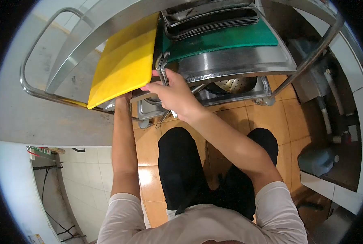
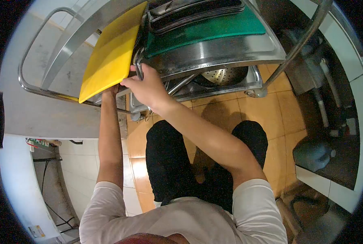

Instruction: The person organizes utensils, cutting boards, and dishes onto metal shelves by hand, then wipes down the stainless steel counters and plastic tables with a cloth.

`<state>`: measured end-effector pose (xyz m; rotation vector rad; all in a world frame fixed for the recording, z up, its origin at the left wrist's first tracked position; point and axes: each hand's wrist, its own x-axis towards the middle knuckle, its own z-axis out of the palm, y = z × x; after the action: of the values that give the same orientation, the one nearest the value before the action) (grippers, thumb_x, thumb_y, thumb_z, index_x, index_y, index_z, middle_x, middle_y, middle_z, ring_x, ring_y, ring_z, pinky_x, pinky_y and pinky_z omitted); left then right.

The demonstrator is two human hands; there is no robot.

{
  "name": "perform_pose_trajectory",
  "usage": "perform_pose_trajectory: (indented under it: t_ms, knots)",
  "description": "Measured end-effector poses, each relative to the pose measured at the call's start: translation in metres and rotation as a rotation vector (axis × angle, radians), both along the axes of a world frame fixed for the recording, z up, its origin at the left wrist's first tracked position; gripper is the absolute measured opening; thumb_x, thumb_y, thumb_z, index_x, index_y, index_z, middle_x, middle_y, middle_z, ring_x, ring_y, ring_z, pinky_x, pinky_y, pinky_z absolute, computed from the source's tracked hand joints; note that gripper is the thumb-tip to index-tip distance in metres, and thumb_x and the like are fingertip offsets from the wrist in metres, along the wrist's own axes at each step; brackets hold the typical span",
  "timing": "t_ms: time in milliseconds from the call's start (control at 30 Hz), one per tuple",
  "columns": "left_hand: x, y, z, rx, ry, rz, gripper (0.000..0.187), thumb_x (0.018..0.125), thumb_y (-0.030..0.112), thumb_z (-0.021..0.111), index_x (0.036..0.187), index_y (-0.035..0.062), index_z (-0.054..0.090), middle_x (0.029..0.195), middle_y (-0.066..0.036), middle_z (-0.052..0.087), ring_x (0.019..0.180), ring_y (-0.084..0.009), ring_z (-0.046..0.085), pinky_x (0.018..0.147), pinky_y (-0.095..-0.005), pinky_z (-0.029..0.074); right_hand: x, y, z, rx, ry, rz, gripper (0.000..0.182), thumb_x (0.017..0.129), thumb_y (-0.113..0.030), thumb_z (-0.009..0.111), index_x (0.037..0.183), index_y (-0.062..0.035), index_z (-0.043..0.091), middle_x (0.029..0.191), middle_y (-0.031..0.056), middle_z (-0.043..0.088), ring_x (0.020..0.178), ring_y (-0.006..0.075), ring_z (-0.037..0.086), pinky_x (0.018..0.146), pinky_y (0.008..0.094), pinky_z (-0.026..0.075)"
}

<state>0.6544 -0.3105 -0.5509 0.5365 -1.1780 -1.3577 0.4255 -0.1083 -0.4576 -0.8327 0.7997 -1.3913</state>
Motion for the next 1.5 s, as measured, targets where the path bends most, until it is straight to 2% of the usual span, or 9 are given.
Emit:
perform_pose_trajectory:
  t_ms: [167, 567, 700, 833, 1033, 1200, 1233, 1400, 1500]
  knots:
    - [-0.002, 0.003, 0.003, -0.013, -0.015, 0.02, 0.061, 0.096, 0.048, 0.056, 0.14, 0.0072, 0.047, 0.137, -0.015, 0.055, 0.12, -0.0307, 0.058, 0.099, -0.0461, 0.052, 0.001, 0.006, -0.021, -0.113, 0.033, 0.055, 0.05, 0.092, -0.018, 0.068, 0.134, 0.0015, 0.049, 0.1, 0.0088, 0.071, 0.066, 0.0028, 0.048, 0.049, 0.0215, 0.032]
    - [-0.002, 0.004, 0.004, 0.002, -0.031, 0.104, 0.063, 0.096, 0.05, 0.056, 0.141, 0.0076, 0.046, 0.137, -0.015, 0.055, 0.121, -0.0311, 0.058, 0.1, -0.0466, 0.051, 0.006, -0.005, -0.008, -0.025, -0.154, -0.014, 0.047, 0.091, -0.014, 0.066, 0.131, -0.0014, 0.045, 0.106, 0.0175, 0.071, 0.049, 0.0001, 0.038, 0.042, 0.0173, 0.027]
    - [0.0, 0.004, 0.002, 0.0, -0.016, 0.112, 0.063, 0.095, 0.05, 0.056, 0.141, 0.0077, 0.045, 0.137, -0.015, 0.055, 0.121, -0.0312, 0.058, 0.1, -0.0468, 0.051, 0.008, -0.014, -0.004, 0.017, -0.109, -0.056, 0.048, 0.091, -0.015, 0.067, 0.132, -0.0024, 0.045, 0.08, 0.004, 0.06, 0.049, 0.0012, 0.035, 0.042, 0.0204, 0.026]
    - [-0.021, 0.02, 0.019, 0.091, -0.058, 0.227, 0.064, 0.097, 0.054, 0.05, 0.143, 0.0092, 0.044, 0.14, -0.015, 0.053, 0.123, -0.0317, 0.057, 0.101, -0.0476, 0.05, 0.011, -0.025, -0.006, 0.022, -0.072, -0.11, 0.048, 0.09, -0.015, 0.069, 0.13, -0.0025, 0.046, 0.071, -0.0046, 0.045, 0.051, 0.0027, 0.035, 0.043, 0.022, 0.026]
    - [-0.015, 0.011, 0.013, 0.042, -0.005, 0.196, 0.064, 0.096, 0.053, 0.051, 0.143, 0.0094, 0.044, 0.14, -0.016, 0.054, 0.122, -0.0322, 0.057, 0.1, -0.0484, 0.05, 0.014, -0.039, -0.009, -0.017, -0.104, -0.132, 0.045, 0.082, -0.011, 0.074, 0.116, 0.0045, 0.049, 0.104, 0.015, 0.064, 0.097, 0.0196, 0.064, 0.086, 0.0335, 0.05]
    - [-0.015, 0.009, 0.011, -0.015, -0.01, 0.223, 0.062, 0.097, 0.051, 0.052, 0.142, 0.0087, 0.045, 0.139, -0.015, 0.054, 0.121, -0.0324, 0.058, 0.1, -0.0485, 0.051, 0.019, -0.048, -0.01, -0.013, -0.029, -0.119, 0.033, 0.088, -0.01, 0.071, 0.114, -0.0071, 0.05, 0.079, -0.0016, 0.053, 0.052, 0.0033, 0.036, 0.044, 0.0229, 0.028]
    - [-0.016, 0.01, 0.011, -0.042, -0.021, 0.227, 0.062, 0.097, 0.051, 0.053, 0.142, 0.0086, 0.045, 0.139, -0.015, 0.055, 0.121, -0.0324, 0.058, 0.1, -0.0486, 0.051, 0.019, -0.047, -0.008, -0.012, -0.049, -0.119, 0.031, 0.088, -0.009, 0.071, 0.111, -0.0078, 0.051, 0.079, -0.0017, 0.053, 0.052, 0.0034, 0.036, 0.043, 0.023, 0.028]
    - [-0.021, 0.018, 0.018, 0.015, 0.042, 0.197, 0.058, 0.098, 0.044, 0.054, 0.141, 0.0065, 0.045, 0.137, -0.016, 0.055, 0.12, -0.0317, 0.057, 0.099, -0.0471, 0.051, 0.02, -0.051, -0.013, -0.017, -0.123, -0.105, 0.041, 0.08, -0.008, 0.074, 0.11, 0.0052, 0.05, 0.105, 0.0139, 0.064, 0.097, 0.0197, 0.064, 0.086, 0.0338, 0.05]
    - [-0.021, 0.02, 0.018, -0.007, 0.039, 0.194, 0.056, 0.099, 0.041, 0.054, 0.141, 0.0055, 0.044, 0.137, -0.016, 0.054, 0.12, -0.0317, 0.057, 0.099, -0.0465, 0.051, 0.02, -0.05, -0.012, -0.014, -0.113, -0.102, 0.04, 0.08, -0.008, 0.074, 0.11, 0.005, 0.051, 0.104, 0.0138, 0.065, 0.096, 0.0194, 0.064, 0.086, 0.034, 0.05]
